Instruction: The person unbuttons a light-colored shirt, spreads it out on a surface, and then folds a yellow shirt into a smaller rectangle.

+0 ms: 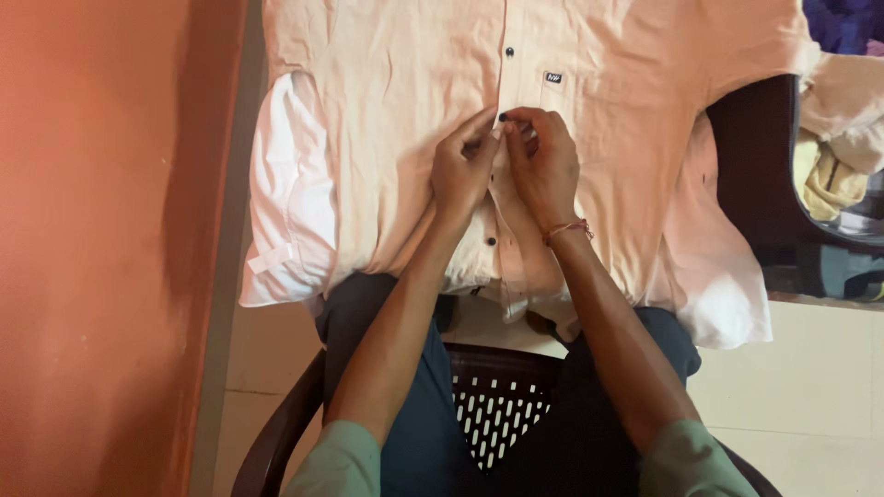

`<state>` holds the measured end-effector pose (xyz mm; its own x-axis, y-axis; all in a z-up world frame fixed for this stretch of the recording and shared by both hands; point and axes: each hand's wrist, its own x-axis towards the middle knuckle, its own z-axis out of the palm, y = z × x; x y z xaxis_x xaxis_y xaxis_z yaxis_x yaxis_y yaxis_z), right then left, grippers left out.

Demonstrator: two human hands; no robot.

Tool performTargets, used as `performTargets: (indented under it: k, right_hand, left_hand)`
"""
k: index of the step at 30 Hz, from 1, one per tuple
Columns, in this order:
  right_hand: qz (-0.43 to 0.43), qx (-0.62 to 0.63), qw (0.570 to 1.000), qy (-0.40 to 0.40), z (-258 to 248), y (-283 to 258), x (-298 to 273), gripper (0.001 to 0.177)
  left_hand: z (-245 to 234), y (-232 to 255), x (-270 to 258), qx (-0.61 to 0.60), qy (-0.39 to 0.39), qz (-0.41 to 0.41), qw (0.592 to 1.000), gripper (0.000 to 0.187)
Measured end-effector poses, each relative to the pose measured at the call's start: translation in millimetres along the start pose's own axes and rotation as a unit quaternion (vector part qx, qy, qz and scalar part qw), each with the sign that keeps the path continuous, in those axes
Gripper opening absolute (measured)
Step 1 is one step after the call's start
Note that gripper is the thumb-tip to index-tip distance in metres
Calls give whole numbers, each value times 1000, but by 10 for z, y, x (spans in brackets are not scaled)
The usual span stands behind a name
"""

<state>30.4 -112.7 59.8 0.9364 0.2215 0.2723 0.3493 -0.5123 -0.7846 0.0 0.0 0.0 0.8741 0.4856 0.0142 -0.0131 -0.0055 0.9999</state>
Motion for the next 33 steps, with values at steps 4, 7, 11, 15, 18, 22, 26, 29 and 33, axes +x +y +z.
performTargets:
  k: [4,7,11,15,18,22,26,29,33]
  right_hand:
    - [48,-10,999,-1,-62,-195,27,16]
    - [106,7,994,-21,-104,-271,63,16]
    - [134,14,989,-60,-147,-242,126,16]
    - [111,28,992,-59,-152,-141,133,15]
    - [116,24,991,-68,-148,-123,150,15]
    - [116,21,991,-70,-155,-134,182,15]
    - [113,31,991,-68,-146,-127,181,15]
    - [90,20,994,-53,-131,-130,148,15]
    - [73,22,997,-23,-80,-124,119,16]
  left_hand:
    - [-20,199,4,26,3,7,1000,34]
    - [-8,333,40,45,5,-80,996,30]
    - [-11,338,89,81,23,-56,995,26]
    - [-12,284,129,10,-2,-1,1000,25]
    - [13,338,66,47,32,-27,998,23]
    - [72,379,43,-1,50,1,999,21]
    - [67,387,31,-31,44,-23,998,21]
    - [38,442,-2,-31,38,-44,998,20]
    - [48,531,-19,-5,44,20,999,20]
